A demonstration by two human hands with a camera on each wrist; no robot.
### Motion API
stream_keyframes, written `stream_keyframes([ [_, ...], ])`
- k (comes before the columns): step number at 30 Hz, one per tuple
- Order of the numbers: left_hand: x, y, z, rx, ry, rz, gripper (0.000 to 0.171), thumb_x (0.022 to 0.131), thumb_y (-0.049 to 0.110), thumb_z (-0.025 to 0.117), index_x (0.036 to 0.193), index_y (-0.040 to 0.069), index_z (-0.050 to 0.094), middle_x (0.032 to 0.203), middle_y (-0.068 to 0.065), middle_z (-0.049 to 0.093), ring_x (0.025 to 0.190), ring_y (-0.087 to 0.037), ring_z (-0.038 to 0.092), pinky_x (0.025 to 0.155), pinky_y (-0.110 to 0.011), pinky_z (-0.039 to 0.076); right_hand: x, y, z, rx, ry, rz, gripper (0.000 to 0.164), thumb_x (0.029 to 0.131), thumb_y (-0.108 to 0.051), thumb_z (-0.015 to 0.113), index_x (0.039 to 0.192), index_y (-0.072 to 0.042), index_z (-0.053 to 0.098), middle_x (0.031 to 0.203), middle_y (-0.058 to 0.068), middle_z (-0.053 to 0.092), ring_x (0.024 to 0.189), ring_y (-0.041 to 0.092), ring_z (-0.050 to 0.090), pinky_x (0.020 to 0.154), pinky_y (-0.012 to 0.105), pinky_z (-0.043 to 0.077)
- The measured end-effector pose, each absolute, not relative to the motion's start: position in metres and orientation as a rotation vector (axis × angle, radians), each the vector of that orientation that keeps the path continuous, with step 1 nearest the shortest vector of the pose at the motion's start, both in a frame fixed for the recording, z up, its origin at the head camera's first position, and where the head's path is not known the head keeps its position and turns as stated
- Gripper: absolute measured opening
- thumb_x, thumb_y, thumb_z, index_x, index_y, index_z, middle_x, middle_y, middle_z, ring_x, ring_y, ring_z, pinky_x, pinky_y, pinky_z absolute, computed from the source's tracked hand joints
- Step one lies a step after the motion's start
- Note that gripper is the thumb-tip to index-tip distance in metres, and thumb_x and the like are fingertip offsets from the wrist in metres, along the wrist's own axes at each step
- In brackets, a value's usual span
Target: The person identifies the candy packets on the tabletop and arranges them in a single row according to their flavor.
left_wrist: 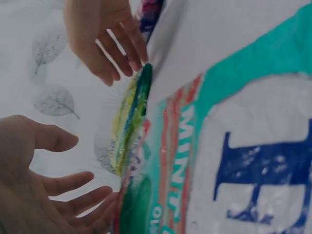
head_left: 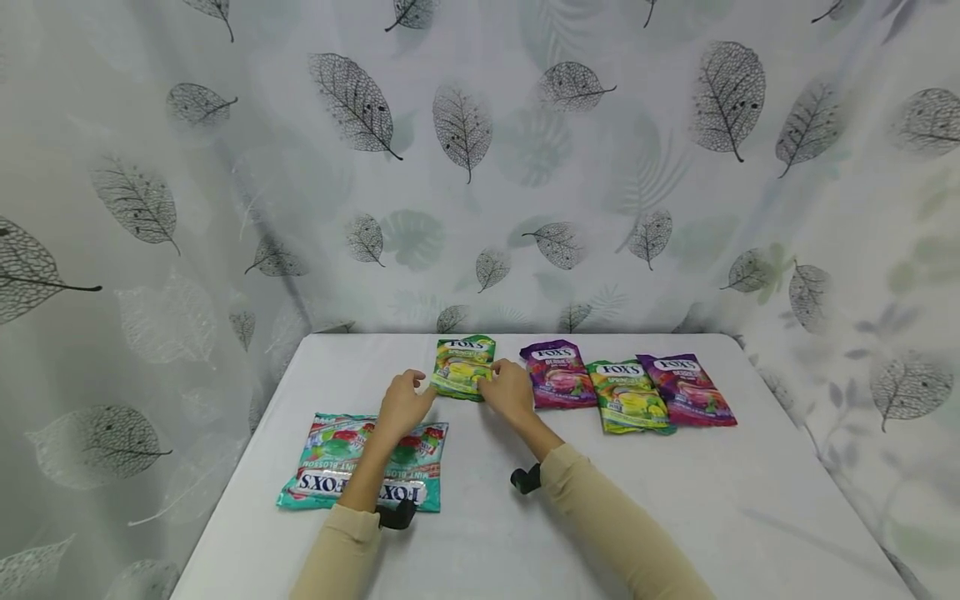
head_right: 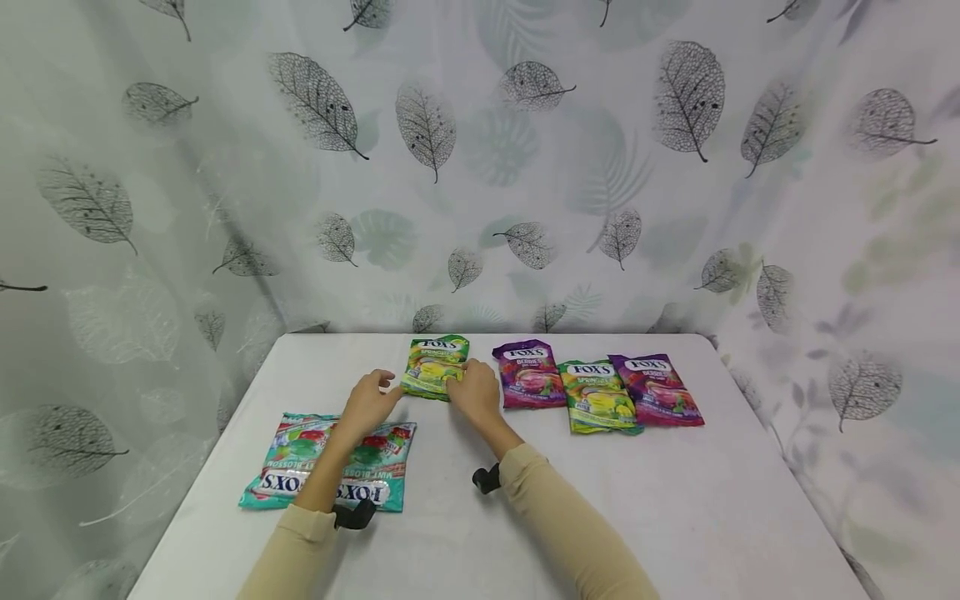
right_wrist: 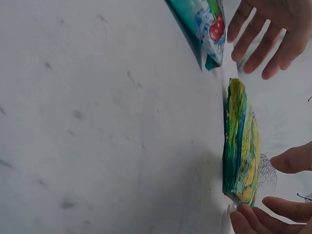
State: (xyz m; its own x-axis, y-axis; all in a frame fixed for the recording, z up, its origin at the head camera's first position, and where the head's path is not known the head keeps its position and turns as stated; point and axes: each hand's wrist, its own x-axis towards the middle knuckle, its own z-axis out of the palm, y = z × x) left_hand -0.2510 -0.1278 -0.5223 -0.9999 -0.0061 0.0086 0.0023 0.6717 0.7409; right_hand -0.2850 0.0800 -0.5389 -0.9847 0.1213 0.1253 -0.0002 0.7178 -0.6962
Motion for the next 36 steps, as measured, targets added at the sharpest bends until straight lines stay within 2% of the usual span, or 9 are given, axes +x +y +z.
stream_keyframes([
  [7, -0.267, -0.120, -0.532, 0.052, -2.887, -1.246, 0.054, 0.101, 0.024, 0.058, 0.144, -0.007, 0.052, 0.133, -0.029, 0.059, 0.119, -0.046, 0.059, 0.096, -0.059, 0.050, -0.299, 0.080, -0.545, -0.099, -2.824, 1.096, 0.051, 0.087, -0.027, 0.072, 0.127, 0.004, 0.067, 0.117, 0.020, 0.073, 0.108, 0.037, 0.069, 0.091, 0.049, 0.056],
  [17, -0.286, -0.116, -0.539, 0.047, -2.869, -1.280, 0.056, 0.100, 0.022, 0.060, 0.146, -0.008, 0.049, 0.132, -0.030, 0.062, 0.118, -0.045, 0.061, 0.095, -0.058, 0.052, -0.313, 0.076, -0.553, -0.093, -2.803, 1.096, 0.048, 0.091, -0.025, 0.072, 0.129, 0.005, 0.066, 0.110, 0.021, 0.075, 0.098, 0.037, 0.071, 0.084, 0.049, 0.058],
  [20, -0.292, -0.114, -0.542, 0.056, -2.873, -1.293, 0.057, 0.101, 0.025, 0.060, 0.146, -0.008, 0.049, 0.133, -0.030, 0.062, 0.120, -0.046, 0.062, 0.098, -0.058, 0.051, -0.317, 0.076, -0.555, -0.091, -2.800, 1.075, 0.035, 0.090, -0.023, 0.071, 0.113, 0.003, 0.071, 0.096, 0.017, 0.074, 0.086, 0.032, 0.069, 0.073, 0.045, 0.057],
  [23, -0.298, -0.112, -0.546, 0.065, -2.877, -1.327, 0.059, 0.102, 0.027, 0.059, 0.148, -0.009, 0.047, 0.135, -0.029, 0.061, 0.124, -0.045, 0.060, 0.100, -0.057, 0.051, -0.322, 0.077, -0.556, -0.108, -2.802, 1.093, 0.018, 0.089, -0.020, 0.069, 0.080, -0.004, 0.066, 0.070, 0.006, 0.063, 0.063, 0.021, 0.055, 0.054, 0.035, 0.045],
  [25, -0.301, -0.111, -0.548, 0.070, -2.882, -1.351, 0.060, 0.102, 0.027, 0.058, 0.149, -0.009, 0.046, 0.137, -0.028, 0.060, 0.126, -0.045, 0.058, 0.102, -0.056, 0.050, -0.324, 0.078, -0.556, -0.122, -2.804, 1.116, 0.030, 0.088, -0.018, 0.068, 0.063, -0.011, 0.053, 0.057, 0.000, 0.048, 0.054, 0.016, 0.040, 0.047, 0.031, 0.033],
  [29, -0.306, -0.109, -0.551, 0.063, -2.890, -1.329, 0.057, 0.102, 0.025, 0.056, 0.146, -0.010, 0.051, 0.139, -0.028, 0.060, 0.129, -0.043, 0.057, 0.103, -0.055, 0.051, -0.328, 0.082, -0.557, -0.165, -2.795, 1.199, 0.046, 0.088, -0.017, 0.069, 0.052, -0.017, 0.039, 0.049, -0.007, 0.033, 0.048, 0.011, 0.027, 0.043, 0.027, 0.023],
  [32, -0.309, -0.110, -0.552, 0.053, -2.875, -1.308, 0.054, 0.101, 0.024, 0.056, 0.143, -0.011, 0.055, 0.137, -0.028, 0.062, 0.127, -0.043, 0.059, 0.101, -0.054, 0.052, -0.330, 0.085, -0.557, -0.200, -2.791, 1.262, 0.038, 0.090, -0.020, 0.073, 0.056, -0.011, 0.058, 0.054, -0.004, 0.048, 0.054, 0.013, 0.037, 0.048, 0.028, 0.032],
  [34, -0.310, -0.111, -0.551, 0.051, -2.862, -1.322, 0.053, 0.102, 0.023, 0.057, 0.142, -0.012, 0.056, 0.136, -0.029, 0.063, 0.127, -0.044, 0.059, 0.102, -0.055, 0.051, -0.332, 0.086, -0.556, -0.224, -2.798, 1.285, 0.028, 0.090, -0.024, 0.077, 0.069, -0.005, 0.074, 0.064, 0.000, 0.063, 0.061, 0.015, 0.049, 0.055, 0.030, 0.042],
  [36, -0.312, -0.112, -0.551, 0.051, -2.862, -1.349, 0.054, 0.103, 0.024, 0.056, 0.142, -0.012, 0.055, 0.137, -0.030, 0.062, 0.128, -0.045, 0.058, 0.104, -0.055, 0.050, -0.333, 0.088, -0.555, -0.251, -2.805, 1.299, 0.025, 0.089, -0.026, 0.079, 0.087, -0.002, 0.082, 0.078, 0.007, 0.074, 0.071, 0.019, 0.060, 0.064, 0.033, 0.050],
])
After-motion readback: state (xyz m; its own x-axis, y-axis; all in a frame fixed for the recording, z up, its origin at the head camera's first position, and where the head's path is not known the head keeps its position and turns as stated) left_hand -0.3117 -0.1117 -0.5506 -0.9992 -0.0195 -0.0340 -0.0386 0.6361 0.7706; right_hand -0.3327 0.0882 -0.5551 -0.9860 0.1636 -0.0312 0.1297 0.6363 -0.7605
